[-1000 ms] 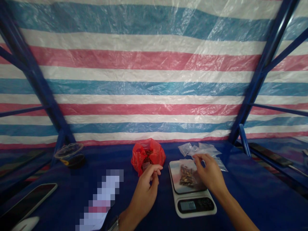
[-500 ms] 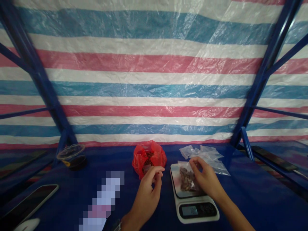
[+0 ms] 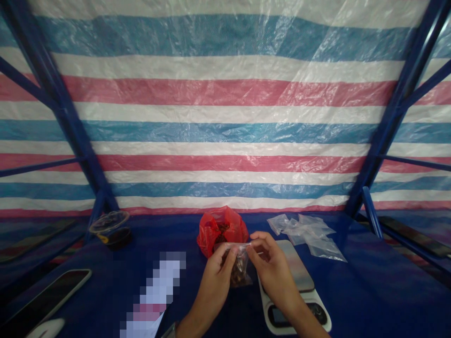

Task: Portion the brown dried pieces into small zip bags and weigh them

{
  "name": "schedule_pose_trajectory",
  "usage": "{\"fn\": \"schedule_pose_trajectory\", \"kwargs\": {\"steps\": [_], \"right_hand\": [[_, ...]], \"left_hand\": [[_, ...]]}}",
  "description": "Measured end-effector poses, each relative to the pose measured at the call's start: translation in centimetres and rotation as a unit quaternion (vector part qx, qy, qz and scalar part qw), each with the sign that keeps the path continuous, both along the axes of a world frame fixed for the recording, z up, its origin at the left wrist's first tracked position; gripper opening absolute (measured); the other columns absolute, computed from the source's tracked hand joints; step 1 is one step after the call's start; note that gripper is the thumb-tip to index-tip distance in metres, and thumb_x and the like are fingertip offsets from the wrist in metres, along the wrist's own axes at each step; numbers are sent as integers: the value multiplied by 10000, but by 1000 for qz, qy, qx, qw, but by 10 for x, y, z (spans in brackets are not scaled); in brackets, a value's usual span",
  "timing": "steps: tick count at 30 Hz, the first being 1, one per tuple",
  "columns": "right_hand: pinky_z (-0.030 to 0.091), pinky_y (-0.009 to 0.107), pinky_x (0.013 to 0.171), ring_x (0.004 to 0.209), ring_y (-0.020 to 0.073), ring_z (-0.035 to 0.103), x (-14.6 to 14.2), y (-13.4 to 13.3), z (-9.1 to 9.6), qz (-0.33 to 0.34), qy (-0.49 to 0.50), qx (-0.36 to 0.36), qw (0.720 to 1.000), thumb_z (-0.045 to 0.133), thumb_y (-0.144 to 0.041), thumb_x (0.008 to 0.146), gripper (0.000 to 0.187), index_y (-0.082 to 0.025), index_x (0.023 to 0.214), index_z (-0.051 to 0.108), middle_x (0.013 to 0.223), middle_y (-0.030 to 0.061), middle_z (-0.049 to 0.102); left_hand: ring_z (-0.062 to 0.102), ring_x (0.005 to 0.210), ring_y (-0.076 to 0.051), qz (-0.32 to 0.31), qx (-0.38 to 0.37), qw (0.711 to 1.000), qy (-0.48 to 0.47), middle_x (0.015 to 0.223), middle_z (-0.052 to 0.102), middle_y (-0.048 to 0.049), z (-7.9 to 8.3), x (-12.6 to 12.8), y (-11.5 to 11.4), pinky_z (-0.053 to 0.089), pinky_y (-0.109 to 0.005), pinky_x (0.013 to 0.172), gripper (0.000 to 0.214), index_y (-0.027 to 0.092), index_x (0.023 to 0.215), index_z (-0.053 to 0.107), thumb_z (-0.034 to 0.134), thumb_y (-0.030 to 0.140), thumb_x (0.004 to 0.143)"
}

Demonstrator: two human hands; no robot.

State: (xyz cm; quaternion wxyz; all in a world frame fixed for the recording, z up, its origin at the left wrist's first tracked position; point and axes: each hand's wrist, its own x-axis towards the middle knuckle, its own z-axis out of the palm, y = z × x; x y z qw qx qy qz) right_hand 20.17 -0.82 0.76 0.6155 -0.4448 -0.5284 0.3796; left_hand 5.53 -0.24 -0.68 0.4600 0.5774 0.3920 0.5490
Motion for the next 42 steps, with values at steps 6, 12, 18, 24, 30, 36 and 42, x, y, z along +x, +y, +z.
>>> {"fn": "schedule_pose_trajectory", "kwargs": {"steps": [6,12,18,24,30,36,42], "right_hand": [[504,269,591,640,180,653,-2,2,1,-13,7,17,1000,873,-613,767,547,-264,1068,579,706,-33,704],[590,312,702,756,218,731,-11,1,3,-2,10,15,1000,868,-654,747,584,-271,1105,612,799,2,750],[591,354,789,785,237,746,-9,-3,9,-7,-19,23,1000,849,-594,787,501,-262,1103,648,807,15,781],[546,378,875,787,233,715,-6,-10,9,-103,-90,56,989,823,-496,816,335,-252,1014,709,786,13,766],[546,271,714,751,179,677,-8,-11,13,-93,-54,99,989,837,-445,837,295,-262,900,615,800,-9,694],[610,292,748,824,209,743,-17,-9,7,-21,-4,63,998,838,-562,824,475,-288,1140,612,883,13,756],[582,250,741,789,175,697,-20,-11,5,-39,-24,82,996,843,-512,839,324,-275,973,668,830,-5,711]], "left_hand": [[710,854,-243,6,-7,1000,8,899,766,-59,0,-6,1,548,-327,774,374,187,947,723,625,547,954],[719,854,-243,13,9,1000,17,919,777,-64,3,-13,2,547,-338,786,322,201,947,730,580,482,986],[709,1063,-246,41,112,990,80,1117,763,-82,10,-18,-5,537,-373,968,258,235,1077,733,502,347,1052],[716,1085,-233,32,129,985,107,1139,778,-71,19,-21,-7,526,-362,988,326,242,1122,741,435,350,1090],[732,965,-230,39,104,991,78,1029,786,-68,18,-18,-4,531,-331,878,339,224,1020,768,481,400,1062],[741,948,-235,25,81,994,74,997,791,-78,12,-18,-4,538,-322,876,368,217,1006,778,472,417,1051],[728,827,-212,18,65,995,72,898,784,-58,14,-15,-3,521,-275,744,376,218,961,783,489,440,1039]]}}
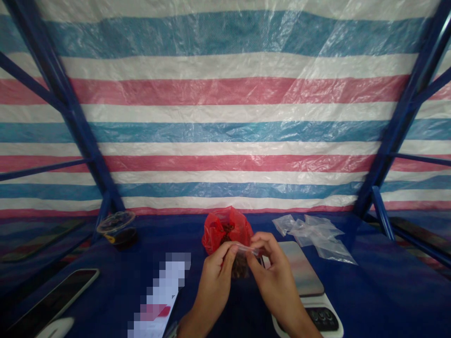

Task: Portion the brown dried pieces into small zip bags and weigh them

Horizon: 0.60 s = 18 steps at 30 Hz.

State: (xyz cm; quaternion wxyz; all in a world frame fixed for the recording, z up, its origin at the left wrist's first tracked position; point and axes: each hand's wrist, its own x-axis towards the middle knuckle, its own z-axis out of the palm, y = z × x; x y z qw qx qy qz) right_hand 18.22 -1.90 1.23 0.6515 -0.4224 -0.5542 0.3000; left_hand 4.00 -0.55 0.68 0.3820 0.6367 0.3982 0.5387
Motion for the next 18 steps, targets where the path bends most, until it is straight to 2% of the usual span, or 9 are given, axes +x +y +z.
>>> {"fn": "schedule_pose_trajectory", "kwargs": {"steps": [2,7,12,18], "right_hand": [[569,239,718,785,169,683,-1,1,2,-2,16,-1,1000,858,-509,824,332,-276,971,672,835,-8,699],[578,281,695,776,198,711,-8,4,7,44,81,-59,994,876,-573,779,500,-292,1119,642,862,-4,729],[546,250,680,723,164,682,-11,5,10,50,122,-70,989,930,-542,725,529,-278,1051,608,781,-31,726],[523,241,648,683,146,650,-6,5,11,41,130,-83,987,949,-542,691,604,-275,1101,596,767,-43,720]], "left_hand": [[712,771,-200,-4,-5,1000,-5,855,775,-49,1,1,0,505,-264,695,390,216,944,784,485,447,1040],[721,797,-204,0,-10,999,-31,922,806,-64,2,3,1,527,-270,736,405,213,939,782,485,469,1041],[700,720,-197,4,-18,999,-42,819,778,-41,3,4,1,533,-274,709,403,210,917,770,498,486,1029],[736,831,-221,1,-20,998,-55,889,798,-58,3,5,1,543,-272,742,370,209,914,767,532,477,1009]]}}
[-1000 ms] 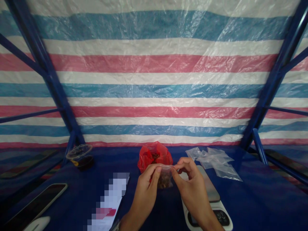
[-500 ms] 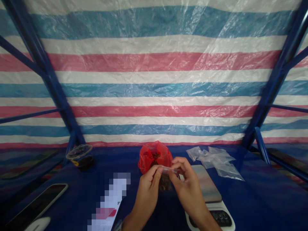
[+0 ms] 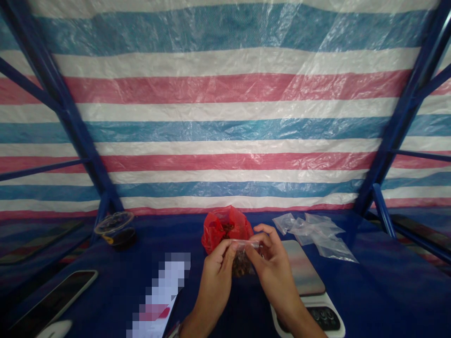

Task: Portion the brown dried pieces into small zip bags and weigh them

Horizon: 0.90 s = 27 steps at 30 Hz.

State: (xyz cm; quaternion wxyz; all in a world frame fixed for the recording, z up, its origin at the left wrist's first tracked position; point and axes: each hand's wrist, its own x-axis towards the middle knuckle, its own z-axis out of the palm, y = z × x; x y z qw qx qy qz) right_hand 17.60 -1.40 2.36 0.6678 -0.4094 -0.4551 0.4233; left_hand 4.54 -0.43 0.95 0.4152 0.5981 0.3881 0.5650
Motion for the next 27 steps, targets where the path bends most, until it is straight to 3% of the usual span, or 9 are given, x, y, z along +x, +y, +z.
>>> {"fn": "schedule_pose_trajectory", "kwargs": {"steps": [6,14,19,23,27], "right_hand": [[572,317,695,753,217,722,-2,1,-4,-6,11,-4,1000,957,-547,659,637,-267,1126,626,807,0,765],[529,265,665,652,164,670,-6,2,2,1,43,-23,999,994,-531,596,638,-264,1009,588,684,-40,731],[531,257,679,678,156,673,-10,-3,7,14,62,-45,997,1005,-483,596,615,-265,979,577,716,-59,707],[562,298,731,775,195,717,-14,-3,6,41,62,-62,995,980,-521,636,644,-275,1092,595,800,-32,744],[575,316,735,783,206,725,-18,2,3,44,62,-35,996,984,-566,599,679,-282,1087,607,797,-30,744]], "left_hand": [[617,660,-182,39,-25,999,-6,717,694,-15,-7,-5,4,467,-252,615,443,197,829,721,543,567,994],[565,651,-174,51,-45,998,-7,687,637,-4,-11,-11,5,436,-248,596,509,194,777,685,584,664,943],[545,644,-170,63,-55,997,-3,656,600,5,-12,-15,3,430,-249,593,568,199,720,648,587,729,915],[551,642,-172,71,-56,996,-15,640,591,11,-11,-15,2,439,-251,599,570,203,698,621,581,726,922],[617,699,-194,58,-41,997,-15,697,681,-12,-12,-14,3,484,-262,655,494,197,754,685,581,631,967]]}}
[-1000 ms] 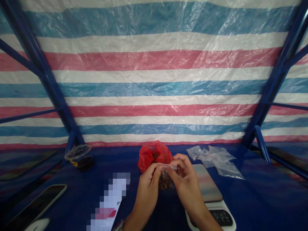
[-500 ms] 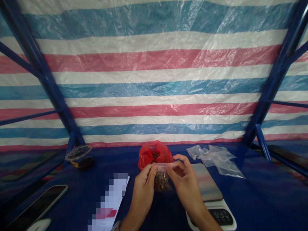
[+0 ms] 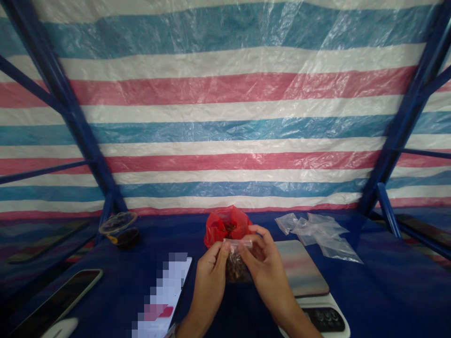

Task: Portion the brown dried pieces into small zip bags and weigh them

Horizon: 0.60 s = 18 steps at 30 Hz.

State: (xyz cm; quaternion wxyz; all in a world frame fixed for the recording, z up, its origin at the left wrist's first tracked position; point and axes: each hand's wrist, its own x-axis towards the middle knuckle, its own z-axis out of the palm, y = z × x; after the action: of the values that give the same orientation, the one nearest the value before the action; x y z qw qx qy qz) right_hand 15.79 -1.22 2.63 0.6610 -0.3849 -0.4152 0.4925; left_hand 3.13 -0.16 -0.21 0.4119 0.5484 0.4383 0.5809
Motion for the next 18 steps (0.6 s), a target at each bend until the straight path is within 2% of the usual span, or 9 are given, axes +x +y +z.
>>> {"fn": "schedule_pose_trajectory", "kwargs": {"steps": [3,7,12,15,18], "right_hand": [[566,307,708,746,190,711,1,2,-1,-17,-2,11,1000,975,-543,635,644,-281,1091,604,799,-34,743],[563,316,695,754,205,713,8,4,-3,-18,-17,9,1000,960,-527,665,604,-270,1077,600,833,-3,766],[552,299,664,710,192,681,12,6,-13,-53,-77,43,995,918,-537,714,547,-269,1079,612,772,-19,724],[570,309,713,769,203,695,10,5,-17,-69,-115,58,989,879,-554,760,544,-269,1142,617,832,0,739],[582,323,750,813,212,700,7,3,-18,-60,-148,63,985,826,-568,820,467,-265,1114,629,889,20,745]], "left_hand": [[680,744,-213,-18,14,1000,13,764,757,-34,1,3,0,515,-272,685,423,197,826,746,575,547,991],[753,882,-229,-42,33,999,12,962,828,-64,3,7,1,560,-283,794,322,207,953,794,594,457,987],[772,854,-231,-62,33,997,20,985,841,-80,0,9,1,583,-291,770,317,213,966,808,596,447,987],[781,902,-239,-62,32,997,21,1015,845,-83,-1,6,1,601,-304,824,315,213,980,810,596,444,987],[783,891,-239,-55,34,998,21,1014,845,-83,0,3,0,613,-310,831,302,211,969,803,616,447,977]]}}
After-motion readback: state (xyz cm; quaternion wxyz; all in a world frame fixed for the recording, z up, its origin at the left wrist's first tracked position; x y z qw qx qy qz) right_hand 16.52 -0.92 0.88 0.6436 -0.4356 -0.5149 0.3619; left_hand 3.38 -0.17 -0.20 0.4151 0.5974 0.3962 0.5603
